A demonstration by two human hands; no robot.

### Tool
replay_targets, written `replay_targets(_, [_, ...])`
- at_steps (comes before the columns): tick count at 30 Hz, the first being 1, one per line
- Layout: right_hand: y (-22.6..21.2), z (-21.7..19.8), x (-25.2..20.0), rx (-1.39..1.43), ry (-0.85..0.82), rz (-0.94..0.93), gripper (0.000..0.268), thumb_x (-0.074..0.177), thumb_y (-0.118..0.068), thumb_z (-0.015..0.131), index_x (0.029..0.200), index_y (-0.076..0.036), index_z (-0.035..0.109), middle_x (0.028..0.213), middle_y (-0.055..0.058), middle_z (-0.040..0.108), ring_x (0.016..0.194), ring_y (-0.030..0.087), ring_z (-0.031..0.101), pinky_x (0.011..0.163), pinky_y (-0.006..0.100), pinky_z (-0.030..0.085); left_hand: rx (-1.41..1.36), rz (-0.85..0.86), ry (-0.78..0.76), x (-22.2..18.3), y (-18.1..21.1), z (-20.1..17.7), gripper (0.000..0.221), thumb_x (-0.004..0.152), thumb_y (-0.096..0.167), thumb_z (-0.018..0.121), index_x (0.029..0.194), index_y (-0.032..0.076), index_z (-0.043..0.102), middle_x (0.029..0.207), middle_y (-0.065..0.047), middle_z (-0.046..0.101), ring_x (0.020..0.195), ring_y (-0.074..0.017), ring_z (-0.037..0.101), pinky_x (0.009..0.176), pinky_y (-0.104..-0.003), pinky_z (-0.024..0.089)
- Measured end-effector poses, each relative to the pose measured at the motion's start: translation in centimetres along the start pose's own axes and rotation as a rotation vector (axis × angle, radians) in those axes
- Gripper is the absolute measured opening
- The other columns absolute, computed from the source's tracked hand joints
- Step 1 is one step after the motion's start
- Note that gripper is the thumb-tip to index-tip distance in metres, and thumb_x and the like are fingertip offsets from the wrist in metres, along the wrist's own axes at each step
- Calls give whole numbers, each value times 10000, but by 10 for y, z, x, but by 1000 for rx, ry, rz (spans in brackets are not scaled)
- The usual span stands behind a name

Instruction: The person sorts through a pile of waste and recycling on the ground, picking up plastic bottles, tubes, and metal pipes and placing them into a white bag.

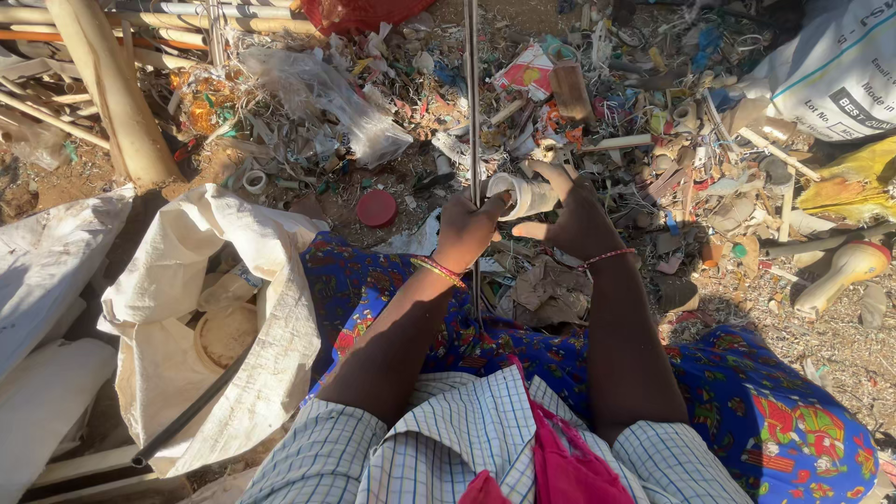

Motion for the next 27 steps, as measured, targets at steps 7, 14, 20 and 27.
replay_targets(7, [45, -11, -21, 51, -80, 333, 495, 745, -331, 922, 1091, -67, 686, 868, 26, 691, 791, 139, 653, 745, 331, 547, -239, -133, -143, -1, -10, -40, 200, 961, 181, 682, 986, -3, 756, 602, -7, 633, 480, -81, 578, 459, -250, 443])
replay_targets(14, [14, -6, -14, -72, -34, 251, 346, 901, -309, 851, 1068, -35, 721, 832, 7, 686, 817, 108, 650, 776, 293, 524, -578, -124, -97, -12, -21, -69, 456, 1063, 392, 524, 1237, 1, 679, 897, -48, 808, 518, -55, 481, 463, -247, 382])
replay_targets(20, [-83, 32, 4, 580, 426, -112, 686, 986, -495, 695, 1366, 35, 483, 1027, 39, 666, 672, 52, 560, 638, 240, 499, -627, -123, 197, -3, -38, -94, 529, 1046, 428, 507, 1356, 16, 625, 1051, -97, 754, 603, -79, 553, 516, -256, 470])
replay_targets(27, [-210, 122, 40, -46, -249, -503, 643, 943, -258, 794, 1481, -31, 524, 1374, 203, 514, 1206, 375, 561, 1040, 469, 474, -928, 340, -146, -24, -62, -61, 521, 1002, 484, 578, 1416, 169, 538, 1348, -20, 649, 1183, -101, 665, 987, -278, 570])
Point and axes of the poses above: each hand's wrist, its own x-axis towards the middle knuckle, its own z-axis out of the palm, y = z × x, the point moved 5 cm from there along x, towards the middle knuckle
